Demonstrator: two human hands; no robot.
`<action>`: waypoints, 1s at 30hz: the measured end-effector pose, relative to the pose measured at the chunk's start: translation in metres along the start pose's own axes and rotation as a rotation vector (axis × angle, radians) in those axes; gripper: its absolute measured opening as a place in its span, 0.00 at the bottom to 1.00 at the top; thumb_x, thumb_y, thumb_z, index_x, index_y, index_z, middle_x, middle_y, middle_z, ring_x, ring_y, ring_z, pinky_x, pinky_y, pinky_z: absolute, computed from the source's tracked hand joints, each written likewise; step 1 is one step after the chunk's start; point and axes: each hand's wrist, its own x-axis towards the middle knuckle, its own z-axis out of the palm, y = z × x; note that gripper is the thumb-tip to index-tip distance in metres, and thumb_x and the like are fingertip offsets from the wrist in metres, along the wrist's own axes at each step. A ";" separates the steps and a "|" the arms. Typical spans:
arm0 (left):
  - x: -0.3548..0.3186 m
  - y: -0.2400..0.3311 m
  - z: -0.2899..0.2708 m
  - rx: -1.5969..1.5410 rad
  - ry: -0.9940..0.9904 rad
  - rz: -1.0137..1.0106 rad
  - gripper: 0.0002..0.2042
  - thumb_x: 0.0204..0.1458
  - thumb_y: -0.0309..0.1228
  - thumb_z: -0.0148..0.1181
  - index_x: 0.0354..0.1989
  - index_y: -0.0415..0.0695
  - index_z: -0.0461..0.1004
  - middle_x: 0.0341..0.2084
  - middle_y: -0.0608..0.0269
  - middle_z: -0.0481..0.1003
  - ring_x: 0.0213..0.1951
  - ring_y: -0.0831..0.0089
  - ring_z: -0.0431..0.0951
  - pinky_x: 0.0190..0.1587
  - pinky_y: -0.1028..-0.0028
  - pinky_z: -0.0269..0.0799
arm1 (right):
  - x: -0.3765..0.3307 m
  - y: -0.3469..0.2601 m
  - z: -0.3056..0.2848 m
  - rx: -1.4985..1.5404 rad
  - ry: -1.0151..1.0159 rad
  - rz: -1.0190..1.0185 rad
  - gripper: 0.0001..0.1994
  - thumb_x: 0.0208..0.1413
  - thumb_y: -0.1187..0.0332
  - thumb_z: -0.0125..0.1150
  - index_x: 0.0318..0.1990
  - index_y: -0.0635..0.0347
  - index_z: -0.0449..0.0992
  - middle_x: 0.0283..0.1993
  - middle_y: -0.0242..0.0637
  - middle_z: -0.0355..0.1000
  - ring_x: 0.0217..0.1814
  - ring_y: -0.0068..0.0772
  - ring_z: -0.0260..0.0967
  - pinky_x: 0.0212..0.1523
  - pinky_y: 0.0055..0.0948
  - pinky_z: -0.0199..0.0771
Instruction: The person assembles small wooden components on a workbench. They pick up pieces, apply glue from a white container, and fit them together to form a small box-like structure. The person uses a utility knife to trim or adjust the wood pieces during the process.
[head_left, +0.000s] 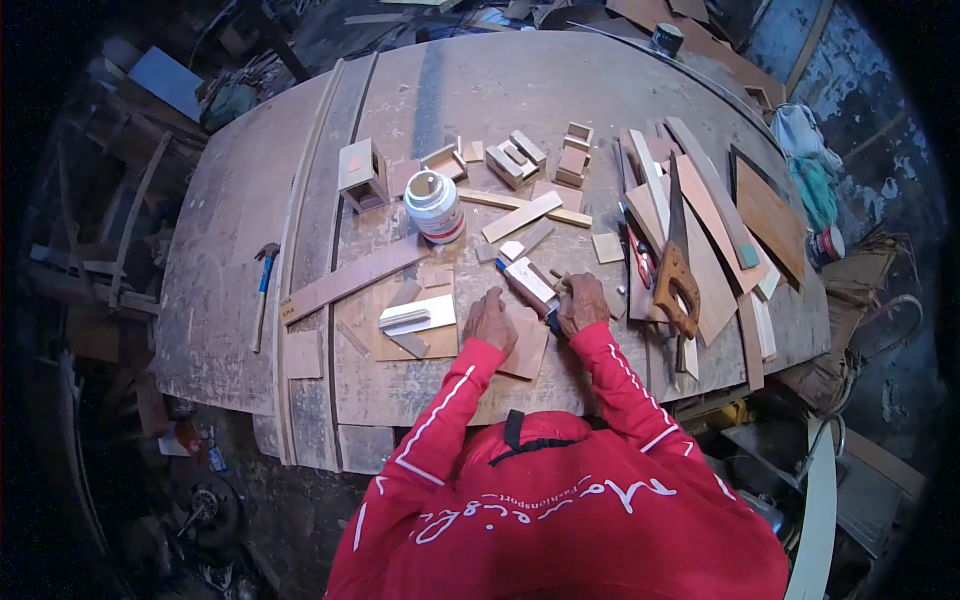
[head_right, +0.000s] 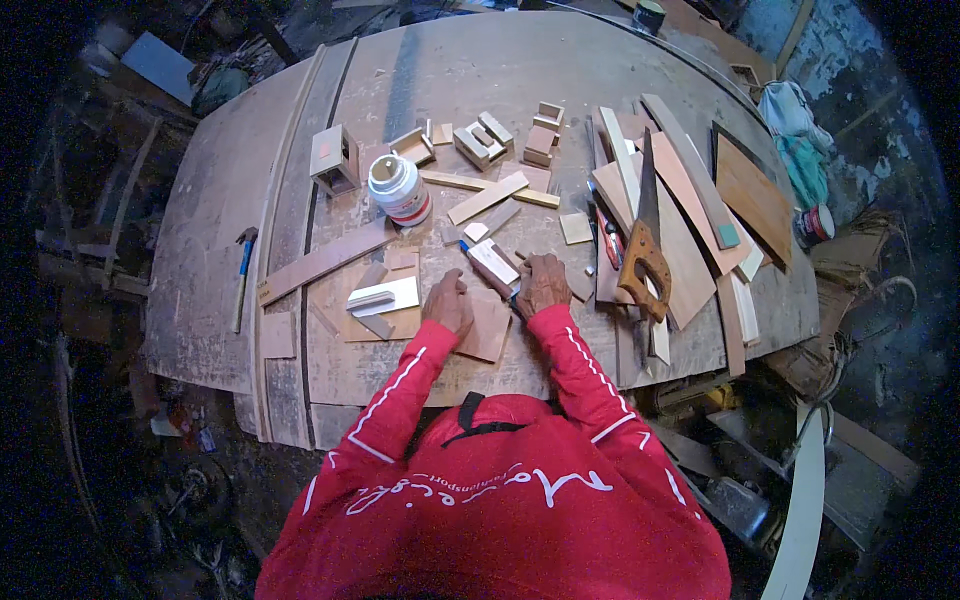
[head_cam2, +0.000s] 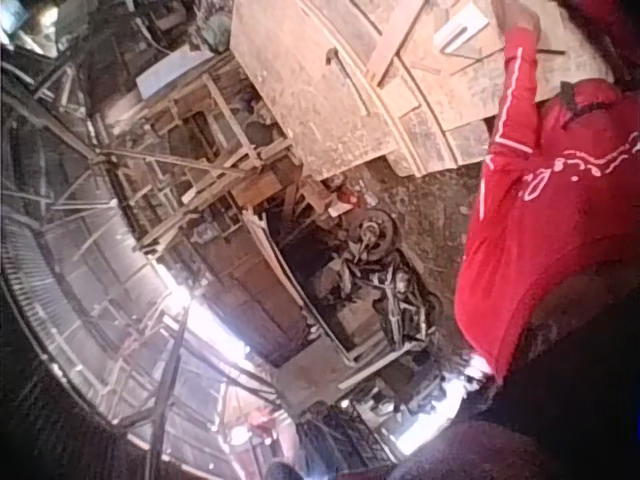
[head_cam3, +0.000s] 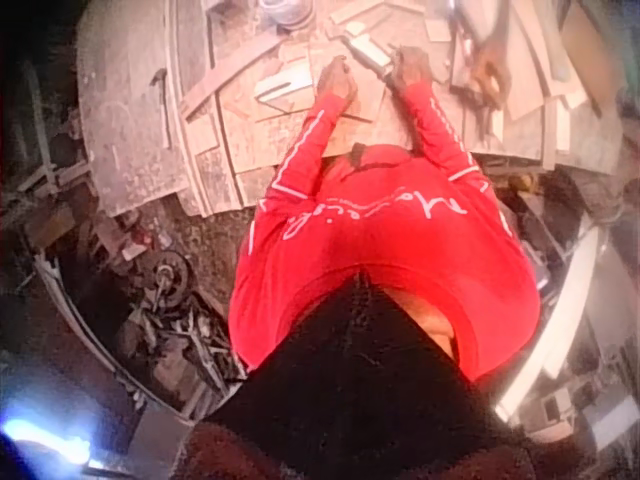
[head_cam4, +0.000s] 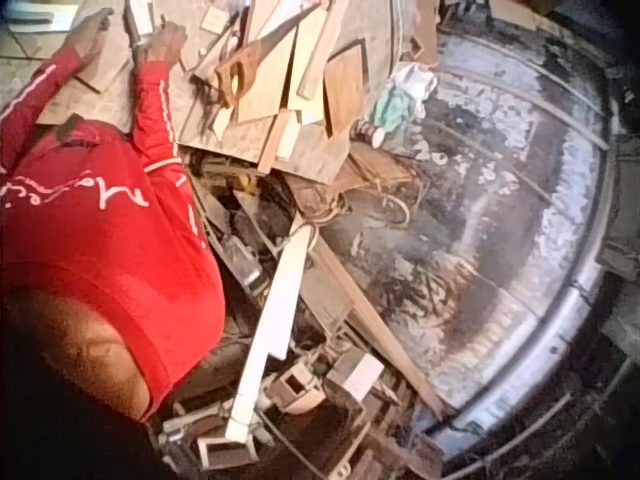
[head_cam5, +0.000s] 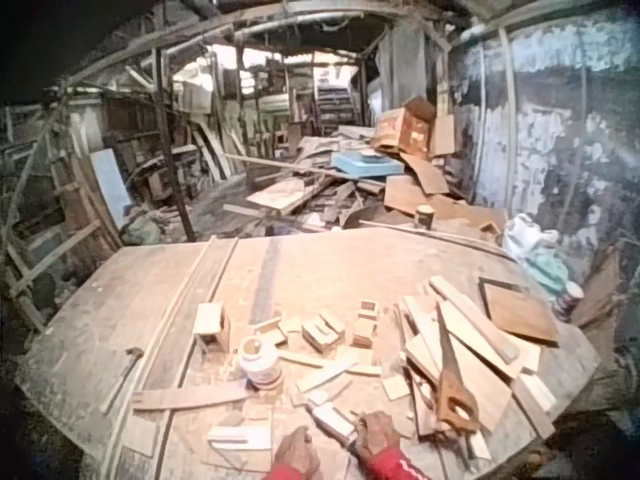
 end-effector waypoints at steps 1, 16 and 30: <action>0.008 -0.001 0.007 0.067 0.036 -0.005 0.21 0.42 0.27 0.54 0.48 0.40 0.64 0.39 0.47 0.70 0.45 0.48 0.69 0.47 0.57 0.66 | 0.005 -0.002 0.002 0.000 -0.003 0.002 0.11 0.44 0.73 0.51 0.37 0.58 0.72 0.36 0.46 0.67 0.42 0.51 0.65 0.43 0.43 0.66; 0.078 0.004 0.043 0.224 0.179 0.083 0.20 0.41 0.28 0.59 0.44 0.38 0.66 0.44 0.49 0.66 0.51 0.52 0.63 0.55 0.56 0.59 | 0.055 0.043 -0.012 -0.208 -0.242 0.369 0.12 0.49 0.58 0.56 0.29 0.58 0.77 0.30 0.49 0.75 0.35 0.52 0.73 0.39 0.46 0.72; 0.086 0.016 0.062 0.187 0.007 0.086 0.24 0.46 0.35 0.57 0.51 0.38 0.64 0.57 0.47 0.62 0.61 0.50 0.58 0.62 0.50 0.49 | 0.083 0.050 0.003 -0.141 -0.060 0.162 0.19 0.41 0.74 0.51 0.45 0.64 0.70 0.45 0.55 0.63 0.50 0.56 0.62 0.52 0.44 0.66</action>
